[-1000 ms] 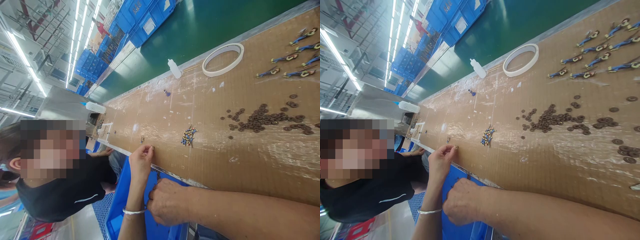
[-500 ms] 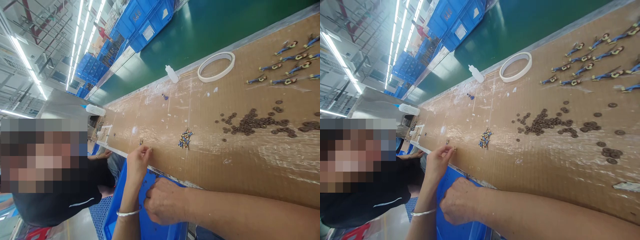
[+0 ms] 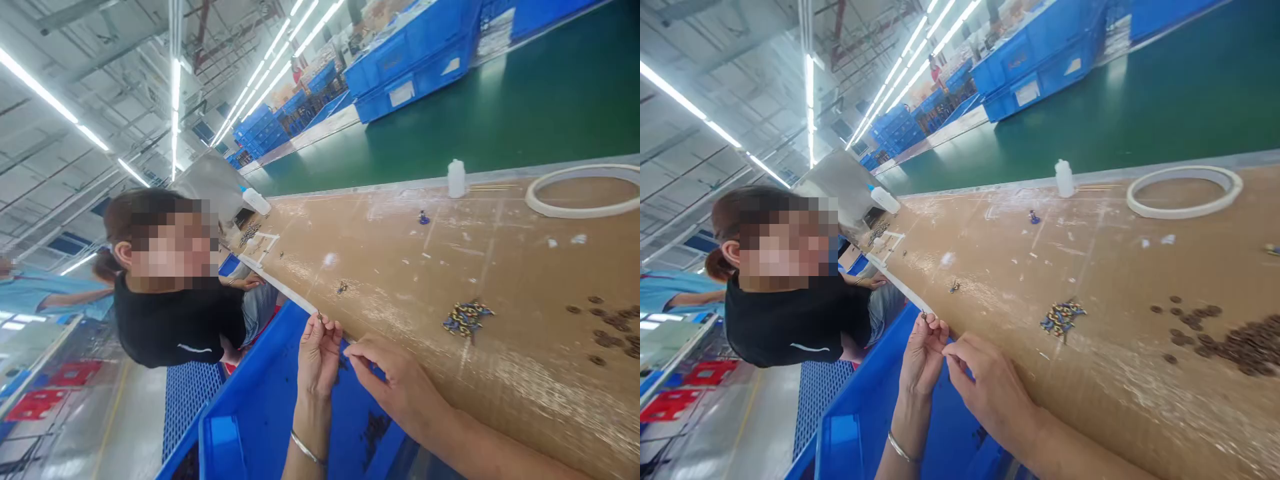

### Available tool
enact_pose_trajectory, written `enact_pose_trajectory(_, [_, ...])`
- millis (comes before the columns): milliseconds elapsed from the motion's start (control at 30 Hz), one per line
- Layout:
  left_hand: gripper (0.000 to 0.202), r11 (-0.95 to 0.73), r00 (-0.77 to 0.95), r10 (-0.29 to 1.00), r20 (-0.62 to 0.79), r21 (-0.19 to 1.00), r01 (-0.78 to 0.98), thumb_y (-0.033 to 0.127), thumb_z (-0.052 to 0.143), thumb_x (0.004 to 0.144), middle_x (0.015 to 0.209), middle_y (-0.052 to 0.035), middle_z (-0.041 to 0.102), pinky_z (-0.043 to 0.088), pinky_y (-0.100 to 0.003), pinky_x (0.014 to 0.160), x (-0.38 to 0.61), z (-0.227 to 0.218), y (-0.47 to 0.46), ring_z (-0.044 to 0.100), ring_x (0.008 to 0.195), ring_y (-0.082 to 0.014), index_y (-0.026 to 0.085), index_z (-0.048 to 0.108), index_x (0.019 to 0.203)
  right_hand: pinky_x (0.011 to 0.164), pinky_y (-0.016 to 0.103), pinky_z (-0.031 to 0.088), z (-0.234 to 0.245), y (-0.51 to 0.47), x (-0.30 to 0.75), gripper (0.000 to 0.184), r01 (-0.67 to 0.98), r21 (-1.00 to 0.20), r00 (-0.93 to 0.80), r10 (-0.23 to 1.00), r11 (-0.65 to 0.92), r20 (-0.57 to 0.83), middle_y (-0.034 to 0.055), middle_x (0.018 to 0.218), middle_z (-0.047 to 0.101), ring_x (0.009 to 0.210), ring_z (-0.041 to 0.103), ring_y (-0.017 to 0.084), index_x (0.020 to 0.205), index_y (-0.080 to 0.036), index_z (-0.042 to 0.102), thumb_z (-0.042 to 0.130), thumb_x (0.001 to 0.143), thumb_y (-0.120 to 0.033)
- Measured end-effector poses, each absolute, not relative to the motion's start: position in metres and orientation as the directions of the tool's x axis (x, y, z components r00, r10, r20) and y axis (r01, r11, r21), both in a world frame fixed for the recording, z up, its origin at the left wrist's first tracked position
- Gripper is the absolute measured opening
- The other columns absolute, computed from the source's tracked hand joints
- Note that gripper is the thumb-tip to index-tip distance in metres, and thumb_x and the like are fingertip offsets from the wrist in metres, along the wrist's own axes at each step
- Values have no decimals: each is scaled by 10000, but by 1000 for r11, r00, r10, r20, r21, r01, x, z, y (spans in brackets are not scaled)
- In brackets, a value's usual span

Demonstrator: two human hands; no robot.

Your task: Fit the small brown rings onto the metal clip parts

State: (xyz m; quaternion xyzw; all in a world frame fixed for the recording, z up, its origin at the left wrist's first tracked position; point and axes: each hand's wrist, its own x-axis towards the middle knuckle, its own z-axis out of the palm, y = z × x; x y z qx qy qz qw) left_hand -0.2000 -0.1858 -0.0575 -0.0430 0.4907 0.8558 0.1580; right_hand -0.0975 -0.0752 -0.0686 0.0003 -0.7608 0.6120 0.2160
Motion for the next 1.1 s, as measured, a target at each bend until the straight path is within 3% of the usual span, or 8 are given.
enact_pose_trajectory(200, [120,-607,-926,286,-248,701,-375,166,785,758,731,26,625,582,-215,733,-208,-67,-193,614,632,-54,138,675,798,655,245,475,-69,-74,-102,225,-210,-951,-929,258,228,267,18,825,657,721,611,139,919,-216,682,458,939,-234])
enact_pose_trajectory(367, [91,-705,-936,261,-237,615,-353,122,755,779,735,18,639,584,-190,691,-231,-72,-196,637,636,-63,132,666,795,633,254,440,-49,-74,-139,270,-238,-882,-918,202,408,341,20,803,565,720,558,148,1058,-247,698,453,945,-252])
enact_pose_trajectory(533, [94,-805,-959,175,-223,529,-270,44,654,849,750,8,672,588,-150,662,-267,-71,-200,645,597,-42,133,660,819,724,282,423,-16,-64,-227,349,-361,-759,-912,-37,542,408,18,810,449,778,502,154,937,-240,754,415,922,-159])
enact_pose_trajectory(733, [105,-865,-960,164,-225,435,-250,19,603,874,718,-12,666,597,-175,623,-283,-70,-204,642,571,-55,98,661,836,832,293,434,2,-60,-302,422,-445,-690,-895,-251,571,369,26,888,501,893,529,148,798,-210,757,382,843,-22])
enact_pose_trajectory(1100, [98,-907,-956,188,-225,334,-257,14,592,877,704,-35,655,593,-203,611,-283,-78,-208,618,536,-59,57,675,846,865,312,413,-8,-78,-331,516,-504,-606,-862,-403,615,308,28,870,519,900,524,159,719,-260,766,367,738,66])
